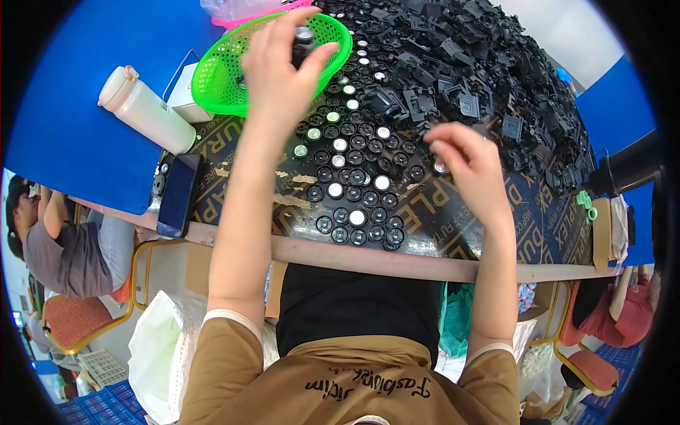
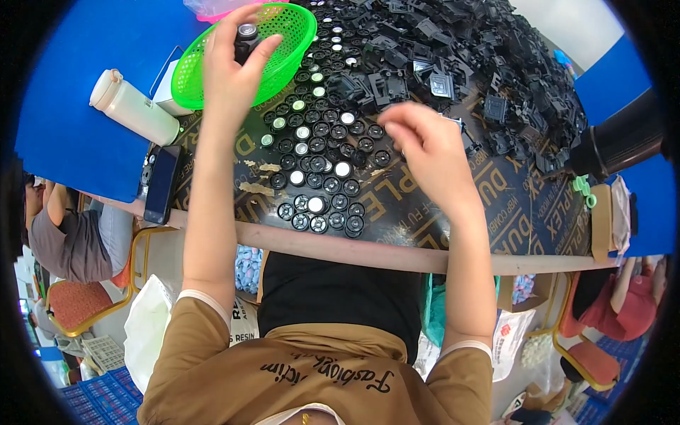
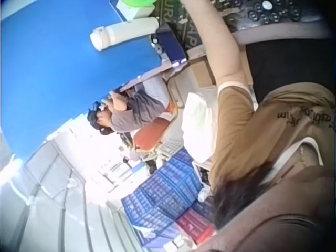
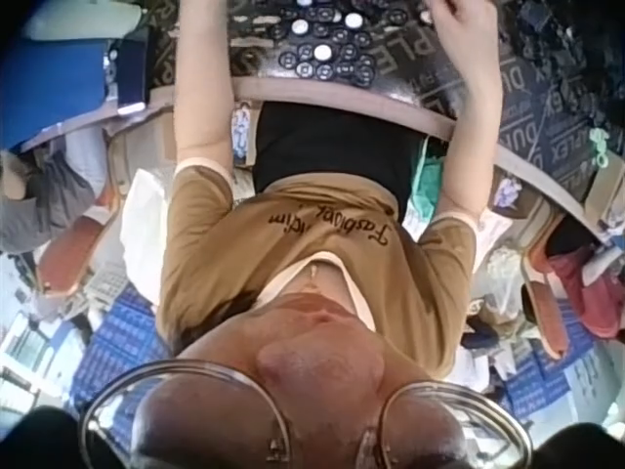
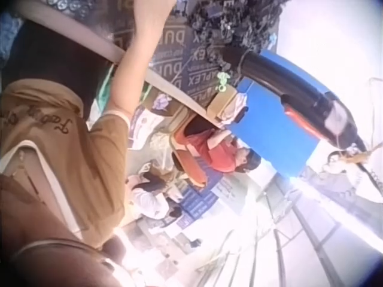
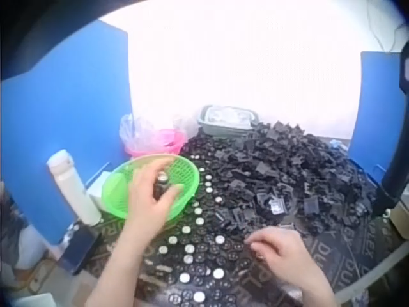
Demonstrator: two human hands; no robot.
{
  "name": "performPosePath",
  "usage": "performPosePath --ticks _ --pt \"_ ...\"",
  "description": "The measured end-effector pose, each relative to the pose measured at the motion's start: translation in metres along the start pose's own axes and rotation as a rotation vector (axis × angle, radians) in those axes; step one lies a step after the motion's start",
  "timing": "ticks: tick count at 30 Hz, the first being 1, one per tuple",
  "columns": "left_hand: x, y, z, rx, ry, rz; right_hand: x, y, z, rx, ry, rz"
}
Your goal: Assembling small plastic components for a toy or electronic device at a factory workbench.
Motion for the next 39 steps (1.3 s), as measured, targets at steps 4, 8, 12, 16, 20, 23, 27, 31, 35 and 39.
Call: performPosePath --ticks 4,8,12,16,20,23,27,31,35,39 --pt "0.003 0.007 0.026 -0.385 0.255 0.093 0.028 0.020 -0.004 0.408 -0.141 -0.064" --pt "0.040 0.068 0.051 -0.013 0.204 -0.493 0.030 0.038 -0.002 0.548 -0.191 -0.113" --pt "0.072 0.098 0.037 -0.246 0.237 -0.657 0.031 0.044 0.003 0.619 -0.188 -0.147" --pt "0.069 0.096 0.031 -0.157 0.147 -0.662 0.033 0.037 0.006 0.541 -0.157 -0.052" --pt "0.070 0.092 0.027 -0.161 0.048 -0.697 0.031 0.023 0.016 0.569 -0.071 0.015" --pt "0.064 0.081 0.030 -0.015 -0.057 -0.668 0.029 0.006 0.017 0.519 -0.081 0.175" --pt "0.060 0.075 0.022 0.269 -0.325 -0.608 0.029 0.010 0.021 0.528 -0.062 0.188" --pt "0.065 0.080 0.016 0.572 -0.493 -0.641 0.034 0.021 0.016 0.682 -0.055 0.055" --pt "0.071 0.084 0.025 0.962 -0.691 -0.642 0.036 0.024 0.024 0.737 0.034 0.037" --pt "0.073 0.086 0.035 0.826 -0.550 -0.772 0.034 0.022 0.021 0.719 0.034 0.041"
Point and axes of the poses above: each hand's wrist, its own x-axis away from the middle knuckle, its own y-axis out of the palm, z = x × y, the point moved 7 cm from there along -x, towards the middle knuckle, and after that the axes turned 7 degrees about -y, right-handed, at the moved point
